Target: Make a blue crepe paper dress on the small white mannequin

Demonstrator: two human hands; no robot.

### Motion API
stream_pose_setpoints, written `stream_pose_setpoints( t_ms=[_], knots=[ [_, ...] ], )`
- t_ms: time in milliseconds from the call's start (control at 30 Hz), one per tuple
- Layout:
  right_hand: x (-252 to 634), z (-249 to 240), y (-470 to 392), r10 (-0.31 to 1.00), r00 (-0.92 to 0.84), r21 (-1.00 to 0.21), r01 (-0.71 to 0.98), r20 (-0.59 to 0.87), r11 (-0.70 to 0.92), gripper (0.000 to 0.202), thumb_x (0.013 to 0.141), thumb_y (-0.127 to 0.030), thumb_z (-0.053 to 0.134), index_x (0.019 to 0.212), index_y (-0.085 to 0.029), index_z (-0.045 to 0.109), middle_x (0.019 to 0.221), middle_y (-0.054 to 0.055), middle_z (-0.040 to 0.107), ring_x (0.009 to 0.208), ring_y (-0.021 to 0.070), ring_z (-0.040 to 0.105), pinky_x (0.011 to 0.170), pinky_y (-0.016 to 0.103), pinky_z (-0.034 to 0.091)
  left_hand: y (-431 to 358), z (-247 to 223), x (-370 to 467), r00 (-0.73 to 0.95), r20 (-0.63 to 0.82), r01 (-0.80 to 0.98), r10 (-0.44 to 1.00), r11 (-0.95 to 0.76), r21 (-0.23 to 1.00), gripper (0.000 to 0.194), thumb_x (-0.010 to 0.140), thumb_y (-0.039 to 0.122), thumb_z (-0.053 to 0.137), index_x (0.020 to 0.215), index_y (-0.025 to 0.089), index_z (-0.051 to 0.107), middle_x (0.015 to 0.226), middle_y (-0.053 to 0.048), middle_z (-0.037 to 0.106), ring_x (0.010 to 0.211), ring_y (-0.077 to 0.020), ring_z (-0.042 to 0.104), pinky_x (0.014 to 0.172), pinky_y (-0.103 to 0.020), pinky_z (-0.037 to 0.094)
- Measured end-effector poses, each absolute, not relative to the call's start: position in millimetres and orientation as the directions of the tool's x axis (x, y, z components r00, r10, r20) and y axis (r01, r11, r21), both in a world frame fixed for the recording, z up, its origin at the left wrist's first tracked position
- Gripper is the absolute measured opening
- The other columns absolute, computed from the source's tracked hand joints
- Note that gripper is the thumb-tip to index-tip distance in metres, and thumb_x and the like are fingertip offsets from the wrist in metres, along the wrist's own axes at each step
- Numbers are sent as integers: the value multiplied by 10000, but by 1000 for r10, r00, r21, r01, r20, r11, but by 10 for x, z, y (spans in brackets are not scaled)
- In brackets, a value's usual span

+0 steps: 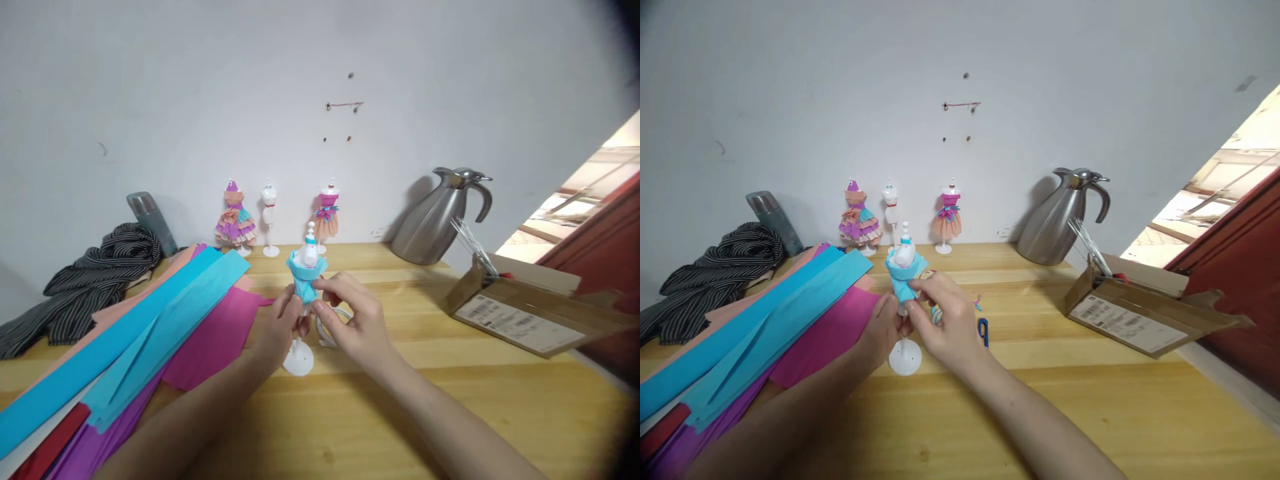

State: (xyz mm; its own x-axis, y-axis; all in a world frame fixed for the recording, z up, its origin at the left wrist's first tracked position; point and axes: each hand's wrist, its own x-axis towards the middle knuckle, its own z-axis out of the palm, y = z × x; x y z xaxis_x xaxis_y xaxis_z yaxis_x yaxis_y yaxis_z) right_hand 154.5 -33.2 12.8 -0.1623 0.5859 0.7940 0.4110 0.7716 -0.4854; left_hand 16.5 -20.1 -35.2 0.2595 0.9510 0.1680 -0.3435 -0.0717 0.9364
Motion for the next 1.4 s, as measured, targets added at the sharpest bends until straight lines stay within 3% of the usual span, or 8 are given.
stream_pose_setpoints(
  t_ms=[133, 233, 567, 800, 1100, 1200, 1267, 1400],
  knots=[
    [1509, 26, -241, 818, -81, -811, 105, 570, 575, 192, 782, -325, 659, 944, -222, 655, 992, 68, 613, 918, 208, 581, 739, 330, 480, -172, -325, 143, 65, 206, -96, 976, -199, 975, 328, 771, 474, 640, 858, 222, 448, 596, 69, 448, 492, -88, 397, 487, -220, 306],
    [1445, -67, -204, 915, -113, -919, -124, 388, 375, 309, 730, -418, 708, 961, -231, 625, 1056, 65, 616, 976, 226, 588, 784, 342, 497, -203, -238, 167, -85, 185, 69, 979, -180, 981, 349, 687, 355, 729, 828, 222, 439, 675, 56, 495, 593, -108, 467, 547, -222, 356],
    [1383, -128, -145, 962, -149, -938, -299, 229, 177, 412, 634, -408, 792, 957, -222, 617, 955, 62, 691, 870, 219, 645, 830, 378, 519, -321, -76, 217, -38, 94, 198, 995, -85, 977, 339, 693, 325, 715, 871, 207, 451, 773, 14, 579, 712, -161, 549, 614, -262, 396],
    [1420, -108, -62, 963, -78, -921, -321, 258, 220, 376, 613, -408, 800, 858, -213, 592, 793, 24, 685, 696, 178, 629, 685, 318, 520, -236, -197, 167, 120, 220, -126, 968, -205, 971, 144, 788, 277, 555, 892, 185, 516, 851, -11, 604, 804, -159, 577, 726, -284, 456],
    [1415, -161, -41, 963, -70, -927, -297, 262, 230, 394, 614, -434, 785, 853, -210, 565, 777, 11, 657, 671, 160, 604, 661, 304, 511, -39, -49, -68, -239, 305, -62, 922, -328, 942, 150, 811, 296, 574, 747, 161, 580, 731, -6, 601, 700, -124, 561, 704, -260, 460],
    [1403, -141, -64, 961, -85, -933, -276, 261, 229, 392, 607, -437, 783, 838, -207, 566, 748, 8, 640, 650, 157, 592, 632, 297, 508, -72, 85, -182, -305, 587, 174, 750, -562, 808, 81, 835, 260, 576, 826, 185, 605, 787, 0, 599, 741, -130, 565, 703, -262, 464],
    [1402, -118, -87, 957, -89, -939, -239, 275, 248, 359, 627, -413, 769, 839, -204, 569, 749, 5, 625, 653, 151, 582, 611, 283, 499, -136, 217, -259, -180, 824, 421, 537, -716, 558, 39, 833, 208, 590, 820, 190, 623, 854, -20, 624, 860, -156, 581, 790, -297, 468],
    [1391, -63, -154, 939, -99, -942, -100, 328, 319, 269, 668, -337, 716, 835, -206, 550, 752, -1, 606, 660, 148, 567, 608, 282, 490, -289, 486, -370, 171, 903, 599, 393, -769, 222, 88, 854, 197, 592, 899, 213, 666, 977, -50, 641, 922, -173, 581, 827, -337, 468]
  ],
)
